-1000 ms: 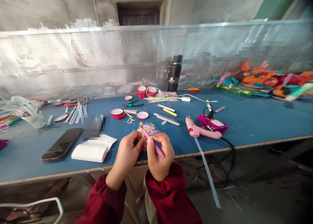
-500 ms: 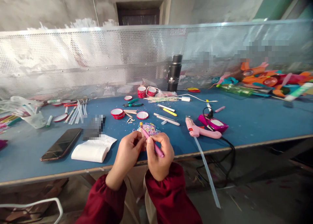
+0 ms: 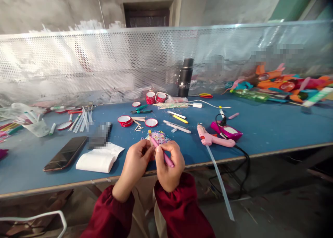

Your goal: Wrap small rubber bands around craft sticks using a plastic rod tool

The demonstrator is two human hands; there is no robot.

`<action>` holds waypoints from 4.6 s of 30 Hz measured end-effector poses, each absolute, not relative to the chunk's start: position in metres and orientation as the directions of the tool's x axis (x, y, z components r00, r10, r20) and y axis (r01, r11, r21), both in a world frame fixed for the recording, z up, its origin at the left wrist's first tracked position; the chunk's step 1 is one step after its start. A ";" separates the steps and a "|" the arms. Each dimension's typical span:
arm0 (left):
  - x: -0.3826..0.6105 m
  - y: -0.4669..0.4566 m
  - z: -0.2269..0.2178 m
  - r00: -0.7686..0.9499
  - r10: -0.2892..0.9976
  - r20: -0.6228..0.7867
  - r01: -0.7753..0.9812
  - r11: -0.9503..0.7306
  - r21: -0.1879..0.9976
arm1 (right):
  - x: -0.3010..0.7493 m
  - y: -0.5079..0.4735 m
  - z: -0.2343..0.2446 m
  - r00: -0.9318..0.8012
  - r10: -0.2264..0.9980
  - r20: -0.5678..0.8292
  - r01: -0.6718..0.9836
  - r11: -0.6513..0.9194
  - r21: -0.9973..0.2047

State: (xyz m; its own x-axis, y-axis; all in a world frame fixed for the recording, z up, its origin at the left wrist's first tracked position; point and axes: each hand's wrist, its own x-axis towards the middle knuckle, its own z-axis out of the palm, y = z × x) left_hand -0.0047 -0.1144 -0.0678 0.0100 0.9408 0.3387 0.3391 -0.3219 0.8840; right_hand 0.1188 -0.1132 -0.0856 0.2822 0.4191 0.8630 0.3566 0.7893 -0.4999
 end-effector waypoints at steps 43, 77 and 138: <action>-0.003 -0.117 -0.065 0.007 0.943 0.331 0.323 -0.316 0.892 | 0.119 -0.113 -0.087 0.282 0.424 0.861 0.322 0.803 -0.501; -0.004 -0.116 -0.064 0.000 0.939 0.345 0.355 -0.322 0.878 | 0.119 -0.114 -0.088 0.272 0.459 0.846 0.325 0.784 -0.529; -0.004 -0.116 -0.066 0.006 0.943 0.332 0.340 -0.314 0.887 | 0.119 -0.114 -0.087 0.275 0.464 0.842 0.336 0.774 -0.536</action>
